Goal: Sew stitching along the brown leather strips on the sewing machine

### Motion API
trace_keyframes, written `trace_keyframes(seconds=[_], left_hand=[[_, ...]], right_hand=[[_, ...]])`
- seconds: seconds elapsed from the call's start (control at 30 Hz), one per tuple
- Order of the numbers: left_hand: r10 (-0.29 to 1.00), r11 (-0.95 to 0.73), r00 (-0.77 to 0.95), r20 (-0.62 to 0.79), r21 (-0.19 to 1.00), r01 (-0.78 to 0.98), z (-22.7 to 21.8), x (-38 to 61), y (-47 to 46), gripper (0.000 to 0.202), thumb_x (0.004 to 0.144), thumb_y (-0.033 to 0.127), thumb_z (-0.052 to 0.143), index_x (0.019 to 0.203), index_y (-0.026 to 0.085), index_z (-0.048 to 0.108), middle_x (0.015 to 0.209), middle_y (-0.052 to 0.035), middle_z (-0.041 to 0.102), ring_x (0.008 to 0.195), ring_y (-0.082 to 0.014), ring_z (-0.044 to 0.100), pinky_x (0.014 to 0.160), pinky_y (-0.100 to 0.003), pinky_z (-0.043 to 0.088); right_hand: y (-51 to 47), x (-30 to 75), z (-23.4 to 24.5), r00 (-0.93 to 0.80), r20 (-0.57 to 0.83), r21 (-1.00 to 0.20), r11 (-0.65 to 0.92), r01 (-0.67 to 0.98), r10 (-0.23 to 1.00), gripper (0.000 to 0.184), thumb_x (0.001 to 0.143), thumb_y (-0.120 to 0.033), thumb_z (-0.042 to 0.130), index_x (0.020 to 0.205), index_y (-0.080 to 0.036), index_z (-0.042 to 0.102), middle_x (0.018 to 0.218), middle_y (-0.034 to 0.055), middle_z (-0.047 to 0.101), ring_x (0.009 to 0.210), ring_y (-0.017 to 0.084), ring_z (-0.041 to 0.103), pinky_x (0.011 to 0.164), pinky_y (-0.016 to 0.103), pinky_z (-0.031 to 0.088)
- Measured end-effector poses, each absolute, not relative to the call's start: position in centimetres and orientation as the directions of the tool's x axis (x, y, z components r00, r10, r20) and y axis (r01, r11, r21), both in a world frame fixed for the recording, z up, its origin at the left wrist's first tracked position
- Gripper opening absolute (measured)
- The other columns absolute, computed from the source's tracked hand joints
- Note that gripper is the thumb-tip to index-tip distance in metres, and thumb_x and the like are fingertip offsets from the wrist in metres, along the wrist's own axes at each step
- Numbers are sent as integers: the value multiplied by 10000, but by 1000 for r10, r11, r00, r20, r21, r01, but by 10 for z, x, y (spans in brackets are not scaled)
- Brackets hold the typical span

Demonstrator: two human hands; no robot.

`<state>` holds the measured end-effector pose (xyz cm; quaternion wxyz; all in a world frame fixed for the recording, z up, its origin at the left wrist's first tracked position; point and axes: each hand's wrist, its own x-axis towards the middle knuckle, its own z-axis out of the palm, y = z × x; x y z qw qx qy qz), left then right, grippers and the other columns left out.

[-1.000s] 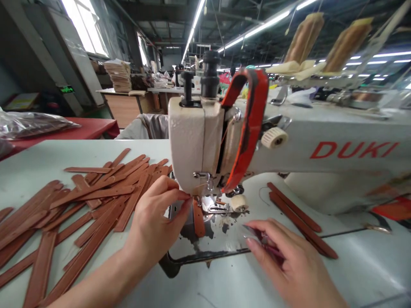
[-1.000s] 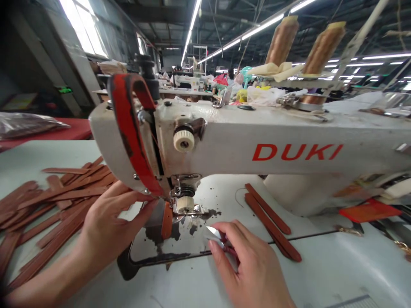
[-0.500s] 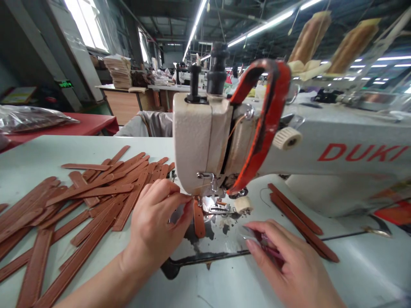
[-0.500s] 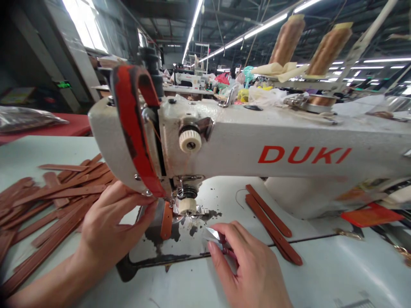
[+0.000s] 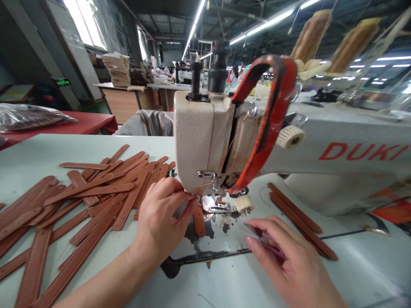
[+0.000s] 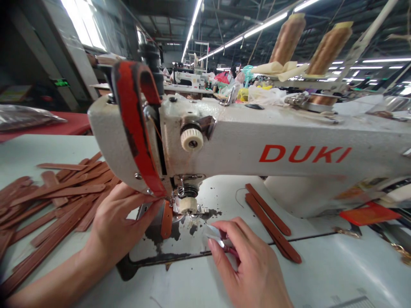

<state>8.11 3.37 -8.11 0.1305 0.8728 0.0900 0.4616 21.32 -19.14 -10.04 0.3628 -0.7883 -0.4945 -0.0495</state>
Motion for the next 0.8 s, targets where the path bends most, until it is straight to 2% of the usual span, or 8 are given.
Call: trace_keyframes(seconds=[0.1, 0.17, 0.23, 0.33, 0.47, 0.67, 0.73, 0.8], left_hand=[[346, -914, 565, 749, 405, 23, -84, 82, 35, 161, 892, 168, 620, 759, 178, 710, 878, -54, 665, 772, -213, 623, 676, -365, 495], [361, -905, 572, 736, 425, 24, -85, 83, 35, 177, 899, 191, 618, 753, 183, 718, 892, -64, 663, 800, -234, 616, 701, -395, 474], [361, -911, 574, 735, 410, 47, -86, 83, 35, 201, 913, 217, 604, 757, 197, 728, 903, -70, 667, 837, -260, 608, 736, -427, 434], [369, -916, 570, 734, 390, 91, -85, 83, 34, 208, 913, 226, 607, 752, 212, 738, 863, -60, 657, 808, -259, 585, 746, -426, 375], [377, -907, 577, 724, 414, 73, -85, 85, 34, 188, 903, 208, 622, 754, 221, 737, 865, -52, 646, 796, -242, 566, 749, -402, 362], [392, -887, 567, 724, 462, 24, -82, 76, 35, 177, 910, 235, 620, 748, 214, 689, 872, -44, 618, 826, -237, 575, 774, -401, 378], [285, -903, 575, 767, 416, -107, -77, 66, 29, 154, 940, 208, 577, 817, 225, 667, 870, -26, 627, 829, -218, 594, 822, -401, 390], [79, -894, 617, 783, 330, -304, -71, 55, 18, 220, 1020, 188, 439, 1033, 253, 649, 966, -24, 688, 947, -209, 637, 940, -391, 394]], right_hand=[[-189, 211, -97, 699, 335, -722, -305, 622, 632, 211, 889, -451, 633, 977, -261, 658, 657, -49, 446, 533, 113, 473, 503, 230, 453], [-177, 206, -88, 756, 129, -874, -286, 392, 642, 262, 876, -487, 631, 934, -234, 657, 593, -82, 315, 465, 93, 345, 422, 222, 334], [-157, 198, -78, 696, -106, -970, -228, 84, 710, 299, 863, -494, 634, 968, -215, 623, 610, -93, 318, 450, 70, 257, 396, 218, 235], [-119, 187, -70, 640, -203, -978, -121, -171, 741, 327, 779, -462, 720, 897, -198, 569, 594, -110, 368, 440, 39, 199, 393, 201, 180], [-86, 181, -76, 721, -156, -984, -42, -175, 676, 393, 685, -473, 778, 864, -177, 591, 580, -95, 441, 444, 34, 213, 391, 191, 157], [-89, 182, -79, 726, -152, -985, -45, -165, 671, 417, 696, -554, 740, 786, -183, 571, 547, -108, 344, 439, 42, 191, 379, 197, 146], [-106, 177, -82, 719, -155, -988, -92, -126, 678, 401, 733, -557, 735, 795, -189, 588, 566, -90, 375, 440, 51, 214, 383, 204, 167], [-128, 170, -86, 717, -85, -992, -128, 7, 692, 362, 766, -548, 725, 747, -209, 600, 577, -60, 407, 470, 84, 314, 421, 226, 261]])
